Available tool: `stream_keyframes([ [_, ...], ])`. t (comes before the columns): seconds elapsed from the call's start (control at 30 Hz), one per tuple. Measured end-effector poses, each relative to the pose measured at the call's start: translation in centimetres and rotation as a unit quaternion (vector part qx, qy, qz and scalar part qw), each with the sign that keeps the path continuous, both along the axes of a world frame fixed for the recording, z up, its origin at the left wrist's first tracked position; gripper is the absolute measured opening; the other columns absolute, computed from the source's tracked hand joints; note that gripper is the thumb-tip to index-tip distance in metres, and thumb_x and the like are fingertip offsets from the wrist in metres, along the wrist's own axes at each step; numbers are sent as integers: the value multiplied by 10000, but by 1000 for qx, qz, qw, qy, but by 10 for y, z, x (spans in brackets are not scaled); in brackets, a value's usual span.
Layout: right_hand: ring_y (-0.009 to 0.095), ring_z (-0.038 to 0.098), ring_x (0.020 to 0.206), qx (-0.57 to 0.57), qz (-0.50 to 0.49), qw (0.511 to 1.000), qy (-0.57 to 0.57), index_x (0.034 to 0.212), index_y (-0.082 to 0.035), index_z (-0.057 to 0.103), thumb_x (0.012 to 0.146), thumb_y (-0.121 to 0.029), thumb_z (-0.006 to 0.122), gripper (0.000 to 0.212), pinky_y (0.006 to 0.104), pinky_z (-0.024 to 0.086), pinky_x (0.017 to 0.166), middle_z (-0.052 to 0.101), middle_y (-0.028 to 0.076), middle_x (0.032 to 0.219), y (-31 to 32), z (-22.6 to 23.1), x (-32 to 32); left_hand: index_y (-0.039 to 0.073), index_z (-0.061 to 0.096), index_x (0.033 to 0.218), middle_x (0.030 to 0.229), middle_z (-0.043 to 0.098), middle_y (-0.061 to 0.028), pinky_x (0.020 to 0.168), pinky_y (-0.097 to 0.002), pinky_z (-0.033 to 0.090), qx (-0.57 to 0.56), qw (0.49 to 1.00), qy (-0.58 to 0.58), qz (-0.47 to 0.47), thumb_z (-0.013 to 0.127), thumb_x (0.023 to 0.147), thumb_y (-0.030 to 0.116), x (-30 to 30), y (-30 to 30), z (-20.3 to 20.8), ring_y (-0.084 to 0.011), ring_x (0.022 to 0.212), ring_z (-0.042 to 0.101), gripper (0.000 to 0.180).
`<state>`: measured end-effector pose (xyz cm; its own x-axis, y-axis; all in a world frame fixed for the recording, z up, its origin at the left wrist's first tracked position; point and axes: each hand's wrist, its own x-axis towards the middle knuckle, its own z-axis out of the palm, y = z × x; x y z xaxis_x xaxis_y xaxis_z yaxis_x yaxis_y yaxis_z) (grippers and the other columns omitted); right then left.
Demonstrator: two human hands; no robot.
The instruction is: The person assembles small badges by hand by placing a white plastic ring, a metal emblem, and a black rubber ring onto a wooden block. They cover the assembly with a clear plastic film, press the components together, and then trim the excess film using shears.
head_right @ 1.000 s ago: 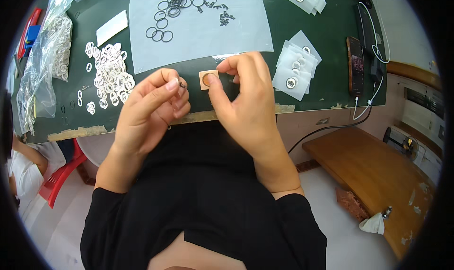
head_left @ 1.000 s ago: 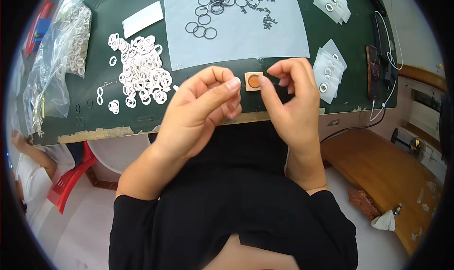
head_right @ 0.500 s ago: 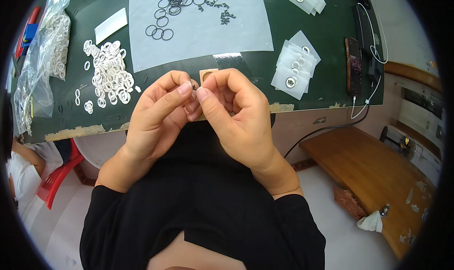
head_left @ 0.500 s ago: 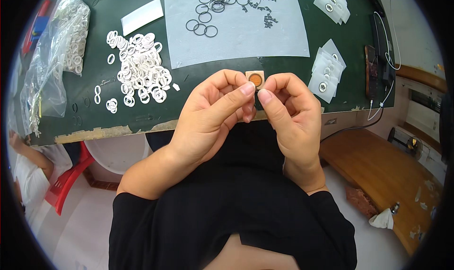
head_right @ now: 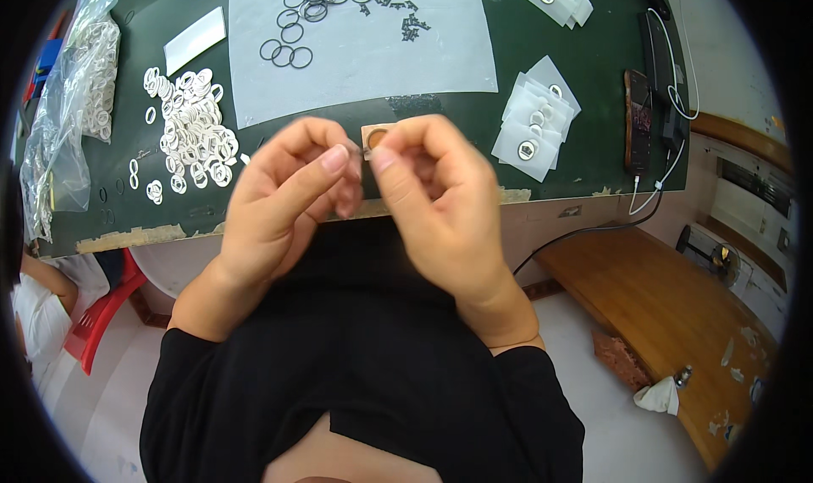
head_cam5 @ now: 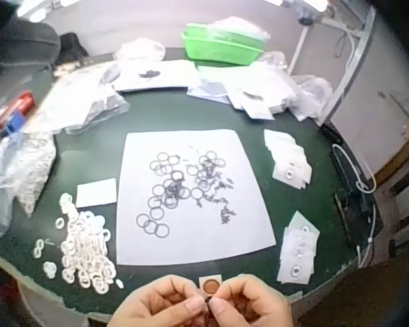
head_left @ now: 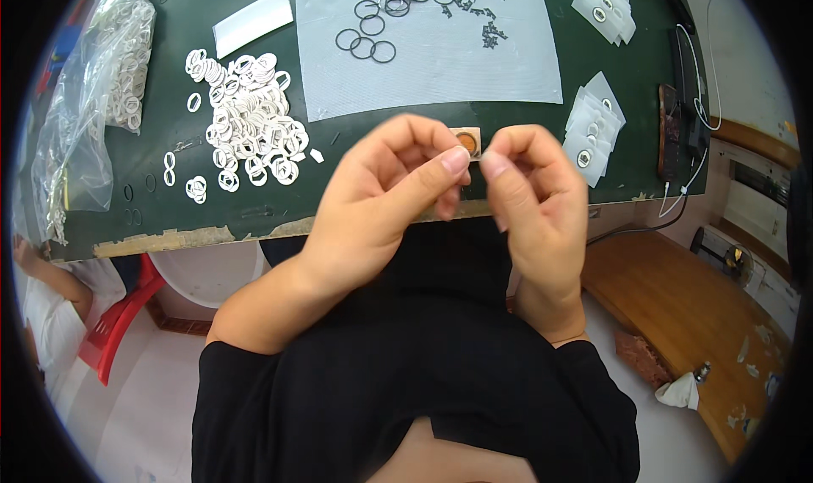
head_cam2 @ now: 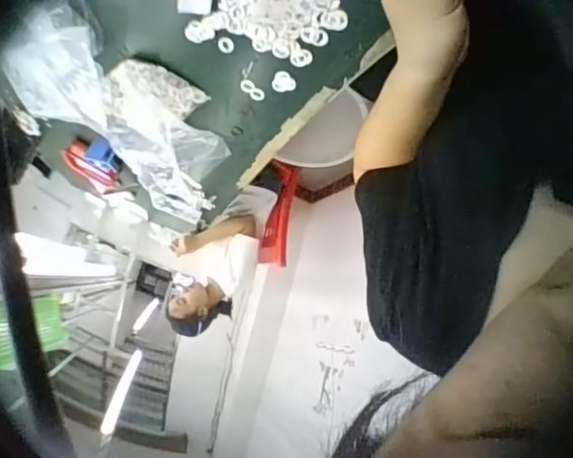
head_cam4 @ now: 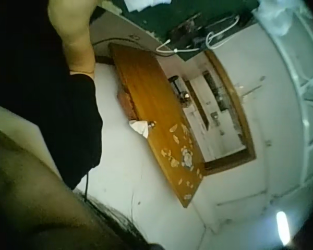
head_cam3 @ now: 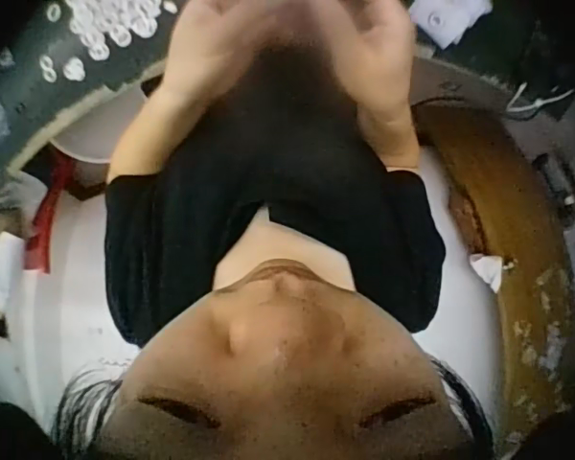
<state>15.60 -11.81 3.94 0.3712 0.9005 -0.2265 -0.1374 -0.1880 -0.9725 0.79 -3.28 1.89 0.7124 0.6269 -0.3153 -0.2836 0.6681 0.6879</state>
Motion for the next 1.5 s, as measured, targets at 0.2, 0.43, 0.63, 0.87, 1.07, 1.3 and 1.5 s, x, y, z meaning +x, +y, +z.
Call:
stream_keyframes([
  [0.2, 36, 478, 629, -99, 6, 982, -160, 903, 11, 639, 956, -79, 660, 107, 222, 392, 558, 579, -21, 741, 11, -18, 17, 75, 753, 1005, 1082, 633, -91, 810, -387, 484, 769, 598, 224, 36, 799, 673, -6, -14, 32, -14, -304, 971, 585, 345],
  [0.43, 128, 504, 592, -120, 12, 957, -262, 873, 5, 653, 902, -123, 706, 141, 295, 438, 560, 571, 44, 730, 14, -25, 13, 60, 740, 1043, 1143, 628, -85, 874, -442, 456, 797, 567, 206, -10, 782, 685, 51, -4, 26, -26, -289, 1039, 582, 361],
  [0.63, 123, 499, 590, -134, 8, 951, -279, 859, -3, 652, 889, -122, 715, 137, 293, 434, 556, 555, 36, 714, 15, -26, 12, 62, 736, 1055, 1154, 623, -84, 889, -440, 449, 801, 559, 215, -4, 769, 707, 55, -1, 25, -31, -282, 1044, 582, 350],
  [0.87, 100, 500, 549, -128, -12, 970, -208, 981, 6, 614, 902, -96, 714, 163, 268, 419, 524, 559, 20, 662, 15, -24, 14, 56, 733, 1059, 1148, 624, -82, 883, -441, 455, 801, 562, 208, -4, 767, 711, 46, -1, 26, -33, -282, 1031, 588, 349],
  [1.07, 101, 530, 542, -115, 8, 964, -238, 1024, 7, 593, 924, -108, 709, 192, 272, 428, 525, 567, 29, 639, 16, -27, 15, 57, 734, 1060, 1142, 628, -82, 886, -437, 459, 797, 567, 207, -8, 771, 710, 38, -1, 26, -31, -285, 1030, 595, 353],
  [1.3, 0, 460, 508, -100, 37, 964, -243, 1087, 16, 562, 982, -71, 678, 179, 185, 338, 422, 556, -14, 727, 15, -29, 19, 42, 738, 980, 1064, 653, -101, 821, -397, 482, 755, 608, 237, 65, 793, 689, 5, -26, 40, -16, -287, 979, 602, 299],
  [1.5, 13, 483, 474, -112, 47, 972, -200, 1080, 13, 558, 990, -78, 671, 171, 187, 331, 383, 563, -5, 726, 15, -27, 21, 34, 688, 930, 1140, 622, -94, 840, -386, 468, 722, 610, 326, 30, 777, 745, 1, -34, 44, -16, -286, 974, 547, 208],
])
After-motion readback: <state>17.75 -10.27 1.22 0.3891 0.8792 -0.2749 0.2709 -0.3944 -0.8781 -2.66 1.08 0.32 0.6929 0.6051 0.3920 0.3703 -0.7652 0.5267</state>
